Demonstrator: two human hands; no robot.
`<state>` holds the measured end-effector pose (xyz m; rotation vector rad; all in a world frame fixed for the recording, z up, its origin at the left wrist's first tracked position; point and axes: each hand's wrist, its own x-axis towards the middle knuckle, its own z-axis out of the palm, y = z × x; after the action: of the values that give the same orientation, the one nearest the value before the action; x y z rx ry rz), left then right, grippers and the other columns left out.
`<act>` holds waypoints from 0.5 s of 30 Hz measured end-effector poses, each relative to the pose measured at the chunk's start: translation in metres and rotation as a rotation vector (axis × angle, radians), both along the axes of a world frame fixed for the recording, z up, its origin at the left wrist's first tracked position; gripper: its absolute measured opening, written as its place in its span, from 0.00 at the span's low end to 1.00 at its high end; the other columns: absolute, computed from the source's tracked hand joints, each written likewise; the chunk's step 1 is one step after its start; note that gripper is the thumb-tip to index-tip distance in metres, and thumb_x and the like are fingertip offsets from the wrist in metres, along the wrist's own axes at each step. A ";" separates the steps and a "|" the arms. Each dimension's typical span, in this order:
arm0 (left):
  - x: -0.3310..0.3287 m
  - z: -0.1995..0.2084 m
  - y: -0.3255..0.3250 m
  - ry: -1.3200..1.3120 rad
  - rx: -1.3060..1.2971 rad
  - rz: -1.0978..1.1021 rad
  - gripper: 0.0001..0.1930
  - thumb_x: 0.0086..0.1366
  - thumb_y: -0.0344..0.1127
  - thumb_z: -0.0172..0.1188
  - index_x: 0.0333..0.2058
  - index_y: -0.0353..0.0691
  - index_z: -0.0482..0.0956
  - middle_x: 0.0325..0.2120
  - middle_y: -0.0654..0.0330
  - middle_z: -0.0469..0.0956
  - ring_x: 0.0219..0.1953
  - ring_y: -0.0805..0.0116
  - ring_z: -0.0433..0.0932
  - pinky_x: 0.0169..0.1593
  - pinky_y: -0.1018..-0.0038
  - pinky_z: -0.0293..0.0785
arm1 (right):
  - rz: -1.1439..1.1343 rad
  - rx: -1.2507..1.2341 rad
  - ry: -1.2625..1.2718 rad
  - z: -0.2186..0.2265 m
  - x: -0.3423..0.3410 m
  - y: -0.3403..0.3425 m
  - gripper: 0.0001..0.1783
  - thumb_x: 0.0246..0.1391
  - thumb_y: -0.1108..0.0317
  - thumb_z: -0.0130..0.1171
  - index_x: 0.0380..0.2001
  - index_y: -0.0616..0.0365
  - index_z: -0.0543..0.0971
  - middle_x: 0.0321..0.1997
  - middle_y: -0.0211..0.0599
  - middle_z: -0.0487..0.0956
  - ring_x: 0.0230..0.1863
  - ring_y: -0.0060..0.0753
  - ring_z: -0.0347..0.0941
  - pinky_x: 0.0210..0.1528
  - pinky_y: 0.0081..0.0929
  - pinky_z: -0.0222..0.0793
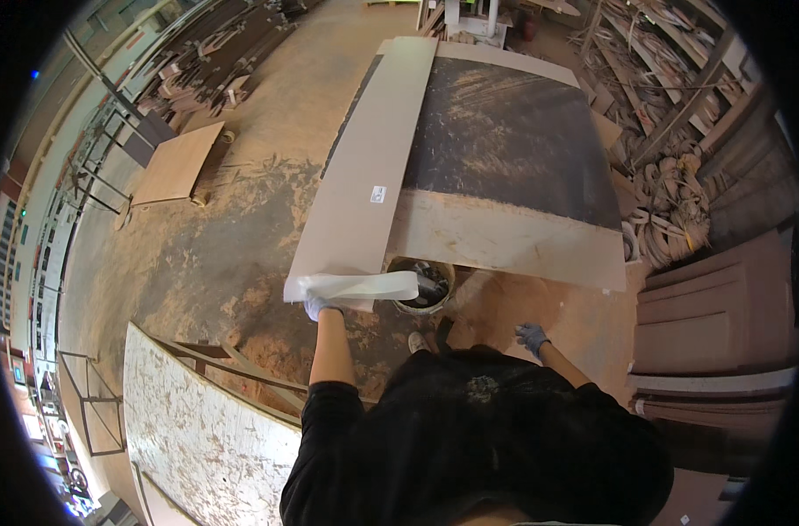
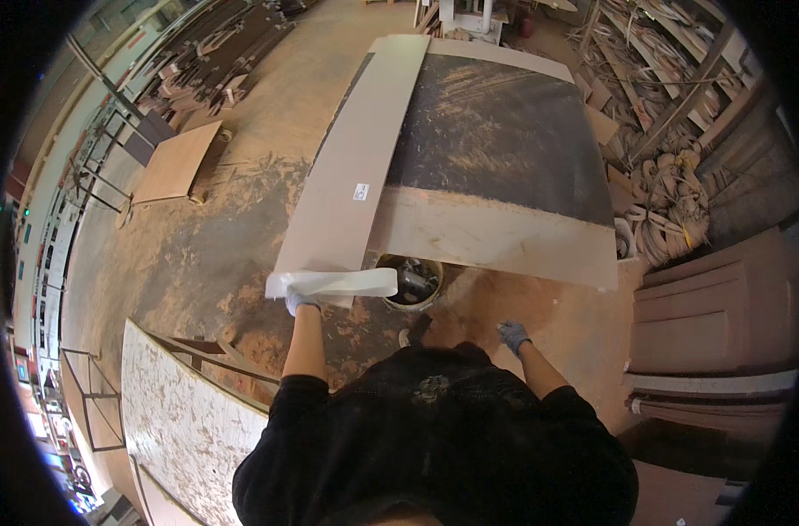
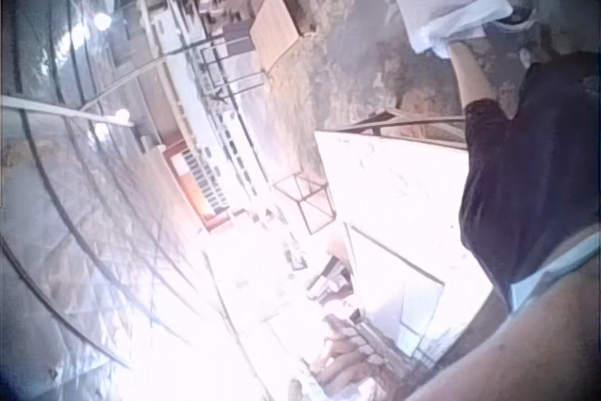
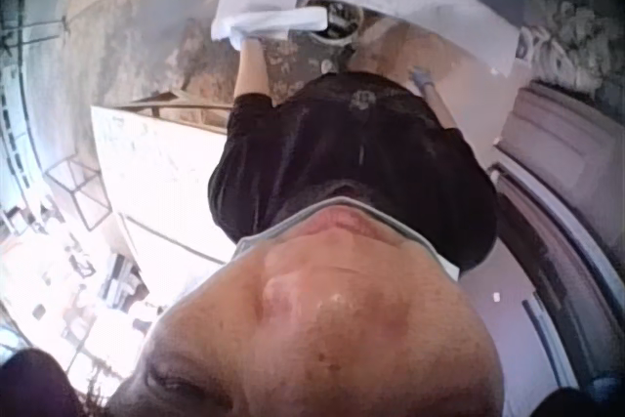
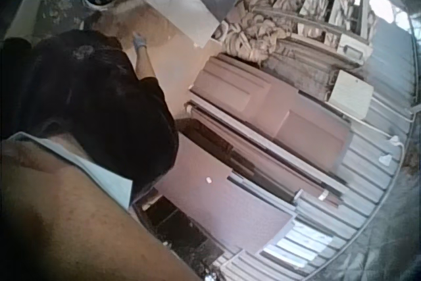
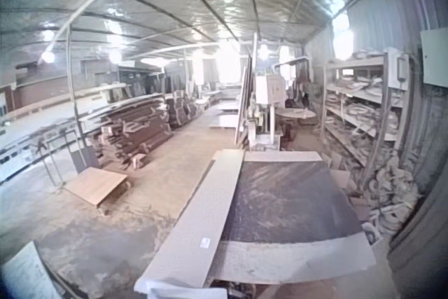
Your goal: The person applies small white labels to multiple cut wood panels on a large industrial table. They peel labels from a sheet, place them on the panels, and move the panels around the workspace.
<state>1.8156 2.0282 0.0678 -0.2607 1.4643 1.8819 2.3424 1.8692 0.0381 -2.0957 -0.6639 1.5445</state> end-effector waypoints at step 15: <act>0.105 -0.112 -0.038 -0.336 -0.103 -0.096 0.14 0.61 0.37 0.47 0.47 0.46 0.67 0.39 0.56 0.73 0.39 0.52 0.73 0.40 0.48 0.71 | 0.411 -0.069 -0.075 -0.011 0.023 0.034 0.16 0.50 0.64 0.57 0.41 0.60 0.75 0.35 0.34 0.77 0.30 0.24 0.71 0.31 0.22 0.69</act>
<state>1.9202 1.9899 -0.0444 -0.5190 1.3190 1.5985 2.3656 1.9028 0.0274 -2.1718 -1.1413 1.7242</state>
